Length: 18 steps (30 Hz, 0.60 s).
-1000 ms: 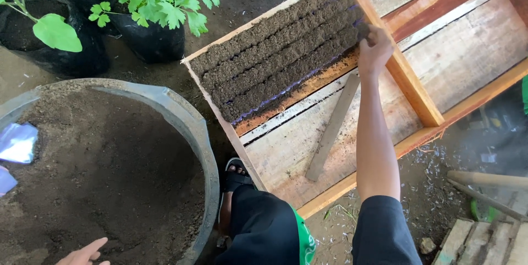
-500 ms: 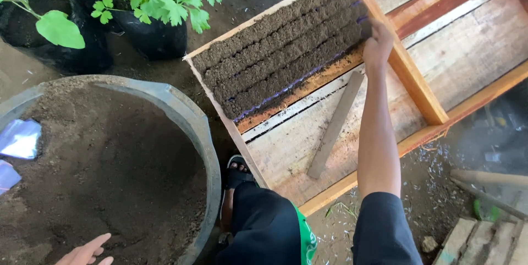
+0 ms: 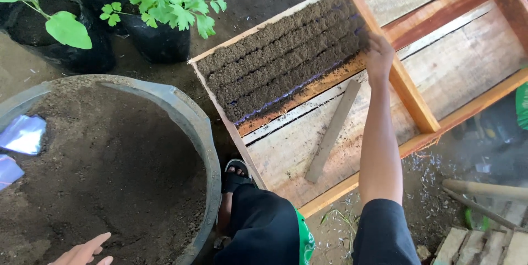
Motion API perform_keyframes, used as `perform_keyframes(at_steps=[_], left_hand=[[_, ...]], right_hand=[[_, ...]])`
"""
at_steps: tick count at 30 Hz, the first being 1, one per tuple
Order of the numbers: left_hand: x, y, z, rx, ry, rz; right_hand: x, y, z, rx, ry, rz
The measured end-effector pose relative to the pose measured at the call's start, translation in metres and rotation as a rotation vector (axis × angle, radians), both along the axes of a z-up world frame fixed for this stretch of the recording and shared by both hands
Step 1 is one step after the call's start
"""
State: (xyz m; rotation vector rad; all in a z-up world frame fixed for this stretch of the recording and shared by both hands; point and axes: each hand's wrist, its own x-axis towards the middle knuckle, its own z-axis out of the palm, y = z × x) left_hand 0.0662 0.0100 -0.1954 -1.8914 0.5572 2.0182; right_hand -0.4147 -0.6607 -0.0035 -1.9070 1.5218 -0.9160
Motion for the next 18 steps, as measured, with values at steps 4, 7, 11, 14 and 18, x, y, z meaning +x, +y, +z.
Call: perform_keyframes(at_steps=[4,7,11,14,18], left_hand=[[-0.024,-0.022,0.065,-0.025,-0.026,-0.017],[-0.051,-0.027,0.114,-0.181,-0.323,-0.265],[-0.06,-0.024,0.13,-0.312,-0.413,-0.347],[-0.067,-0.023,0.145,-0.345,-0.431,-0.387],[-0.066,-0.008,0.142,-0.586,-0.425,-0.494]], right_hand=[[0.006,0.006,0.006,0.061,-0.017,0.094],[0.003,0.007,0.012,0.033,-0.056,0.069],[0.002,0.018,0.025,-0.119,-0.147,-0.051],[0.016,0.035,0.038,-0.186,-0.235,-0.174],[0.051,0.021,0.014,-0.202,-0.444,0.003]])
